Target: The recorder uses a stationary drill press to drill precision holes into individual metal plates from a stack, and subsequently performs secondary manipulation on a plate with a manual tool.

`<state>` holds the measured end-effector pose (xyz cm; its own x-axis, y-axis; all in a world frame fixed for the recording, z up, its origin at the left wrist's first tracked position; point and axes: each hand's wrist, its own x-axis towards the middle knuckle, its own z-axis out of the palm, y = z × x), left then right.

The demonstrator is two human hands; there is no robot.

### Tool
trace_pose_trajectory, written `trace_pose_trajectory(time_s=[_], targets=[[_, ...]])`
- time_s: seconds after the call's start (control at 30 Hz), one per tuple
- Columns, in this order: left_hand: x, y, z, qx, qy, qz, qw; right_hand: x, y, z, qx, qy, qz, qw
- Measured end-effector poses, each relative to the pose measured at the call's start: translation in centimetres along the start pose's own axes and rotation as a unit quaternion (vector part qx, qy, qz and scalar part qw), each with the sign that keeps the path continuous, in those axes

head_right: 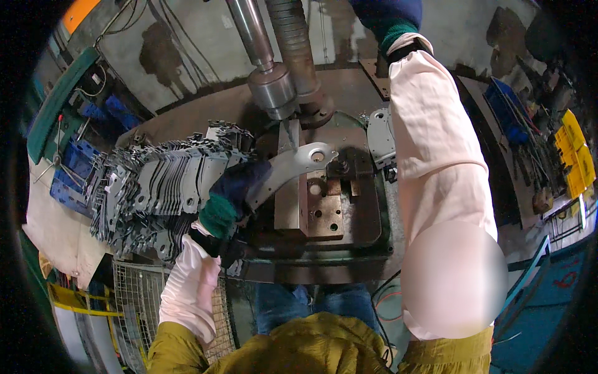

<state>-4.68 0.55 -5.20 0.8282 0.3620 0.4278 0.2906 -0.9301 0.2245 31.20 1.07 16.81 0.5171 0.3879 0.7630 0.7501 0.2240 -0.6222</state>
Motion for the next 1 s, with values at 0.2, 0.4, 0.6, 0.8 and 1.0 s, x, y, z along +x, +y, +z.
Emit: trace_pose_trajectory(time_s=[0.2, 0.4, 0.6, 0.8, 1.0], targets=[[0.7, 0.4, 1.1, -0.090, 0.022, -0.042, 0.995, 0.2, 0.2, -0.6, -0.072, 0.025, -0.002, 0.997], [0.1, -0.1, 1.7, -0.222, 0.063, -0.108, 0.967, 0.1, -0.2, 0.2, -0.039, 0.021, -0.009, 0.999], [0.7, 1.2, 1.3, -0.316, 0.041, -0.245, 0.916, 0.6, 0.5, 0.4, -0.067, 0.039, -0.027, 0.997], [-0.5, -1.2, 2.5, -0.212, 0.049, -0.114, 0.969, 0.6, 0.5, 0.8, -0.055, 0.037, -0.016, 0.998], [0.7, 0.5, 0.7, -0.090, 0.036, -0.063, 0.993, 0.6, 0.7, 0.4, -0.036, 0.024, -0.018, 0.999]])
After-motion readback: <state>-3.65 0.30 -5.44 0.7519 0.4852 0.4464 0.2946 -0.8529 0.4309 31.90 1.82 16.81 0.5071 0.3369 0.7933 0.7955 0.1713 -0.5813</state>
